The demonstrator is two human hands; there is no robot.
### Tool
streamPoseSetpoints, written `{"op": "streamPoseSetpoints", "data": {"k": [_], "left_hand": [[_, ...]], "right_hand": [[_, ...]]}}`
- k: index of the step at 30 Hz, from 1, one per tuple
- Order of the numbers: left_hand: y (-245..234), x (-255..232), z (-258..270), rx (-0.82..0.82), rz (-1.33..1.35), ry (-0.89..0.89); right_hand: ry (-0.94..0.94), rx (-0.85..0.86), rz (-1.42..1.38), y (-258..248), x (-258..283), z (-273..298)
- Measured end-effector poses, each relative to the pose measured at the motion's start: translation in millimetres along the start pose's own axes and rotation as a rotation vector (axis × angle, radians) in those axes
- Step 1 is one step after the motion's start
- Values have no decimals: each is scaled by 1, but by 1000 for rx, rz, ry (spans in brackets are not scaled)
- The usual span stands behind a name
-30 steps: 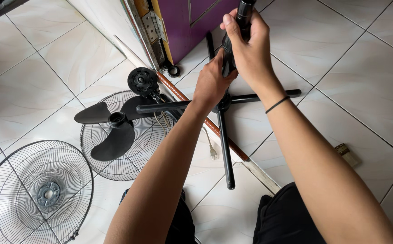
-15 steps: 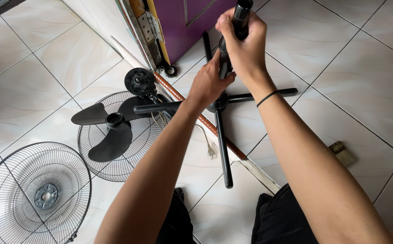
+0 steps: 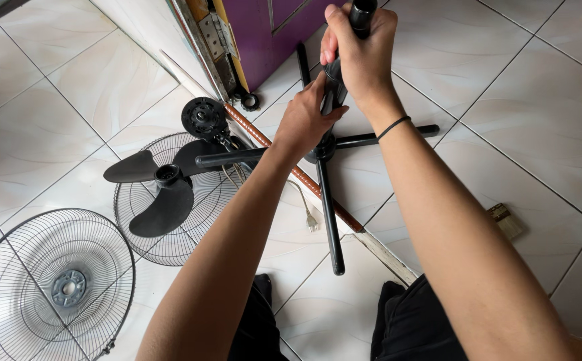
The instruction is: The person removes the motor housing from a standing electric fan, places it on the floor, and then detaches the fan stand base. The fan blades and cage remain on the floor during the process.
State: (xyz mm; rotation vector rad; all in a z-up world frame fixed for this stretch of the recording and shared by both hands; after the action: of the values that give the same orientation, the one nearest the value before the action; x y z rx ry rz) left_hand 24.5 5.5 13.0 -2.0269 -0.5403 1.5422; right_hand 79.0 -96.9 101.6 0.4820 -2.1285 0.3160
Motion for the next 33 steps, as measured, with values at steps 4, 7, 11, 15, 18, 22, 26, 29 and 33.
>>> {"op": "streamPoseSetpoints", "data": {"k": [4,7,11,15,18,22,26,29,33], "left_hand": [[2,-2,1,-17,-34,20],[2,-4,2,14,9,-10],[0,-10,8,63,5,-29],[-7,-17,16,81,3,-41],[-8,-18,19,84,-3,-64],[-8,-18,25,94,-7,34],[-3,-17,25,174,40,-14],[-2,-17,24,161,31,-1],[-5,-14,19,154,15,-16]], "right_hand": [[-12,-59,14,3,0,1],[-4,-69,17,3,3,2],[35,-38,25,3,7,8],[106,-22,29,7,14,11],[83,18,149,9,24,14],[106,21,335,9,38,28],[80,-46,304,13,45,40],[81,-126,288,18,40,40],[37,-124,316,18,33,32]]}}
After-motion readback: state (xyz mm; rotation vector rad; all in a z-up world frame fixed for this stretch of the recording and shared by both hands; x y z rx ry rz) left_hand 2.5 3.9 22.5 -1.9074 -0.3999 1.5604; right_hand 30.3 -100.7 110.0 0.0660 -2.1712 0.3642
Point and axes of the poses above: each hand's wrist, its own z-axis away from the middle knuckle, its own y-axis out of the palm, x = y × z, the point moved 3 cm from there along -z, towards the middle knuckle, and after that the axes turned 8 degrees about x, right-handed, at the moved point
